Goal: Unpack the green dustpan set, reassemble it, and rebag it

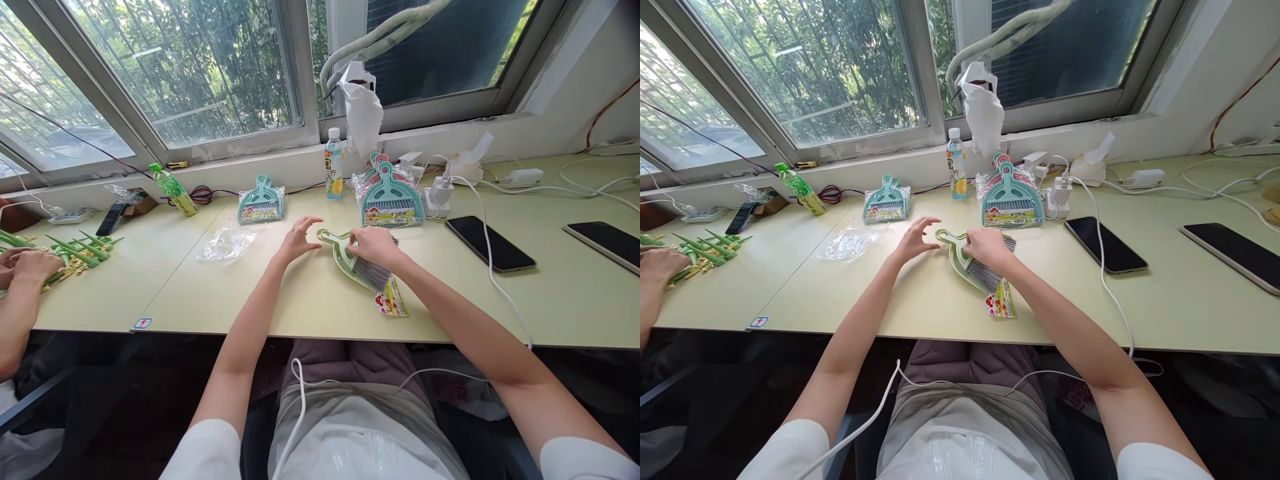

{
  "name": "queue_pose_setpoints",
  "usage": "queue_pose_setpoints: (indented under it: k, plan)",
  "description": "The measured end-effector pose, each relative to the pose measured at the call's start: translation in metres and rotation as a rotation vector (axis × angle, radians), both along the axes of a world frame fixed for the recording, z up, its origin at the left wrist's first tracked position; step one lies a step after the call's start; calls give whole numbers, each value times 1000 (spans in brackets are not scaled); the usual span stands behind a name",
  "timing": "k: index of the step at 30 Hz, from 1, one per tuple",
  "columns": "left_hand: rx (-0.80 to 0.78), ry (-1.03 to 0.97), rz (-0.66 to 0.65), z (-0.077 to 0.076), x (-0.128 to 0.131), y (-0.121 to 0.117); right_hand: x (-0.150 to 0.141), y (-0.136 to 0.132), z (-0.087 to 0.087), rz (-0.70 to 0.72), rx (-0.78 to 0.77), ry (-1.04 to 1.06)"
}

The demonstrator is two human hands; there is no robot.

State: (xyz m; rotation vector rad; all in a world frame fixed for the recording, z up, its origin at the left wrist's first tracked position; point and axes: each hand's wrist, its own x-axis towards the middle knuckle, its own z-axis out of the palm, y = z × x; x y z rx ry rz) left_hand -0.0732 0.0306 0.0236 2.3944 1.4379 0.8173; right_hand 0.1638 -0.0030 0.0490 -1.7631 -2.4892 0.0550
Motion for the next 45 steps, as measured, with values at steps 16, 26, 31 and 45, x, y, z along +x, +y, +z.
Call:
queue_pose_setpoints:
  k: [16, 26, 31, 45]
  plan:
    - [328, 408, -98, -19, 11, -2, 2, 7, -9, 125, -65, 164]
    - [343, 516, -154, -22, 12, 0, 6, 13, -13, 150, -82, 173]
    - [343, 597, -180, -22, 12, -1, 8, 16, -15, 149, -121, 199]
    - [676, 708, -206, -30, 13, -3, 9, 16, -4, 7, -54, 138]
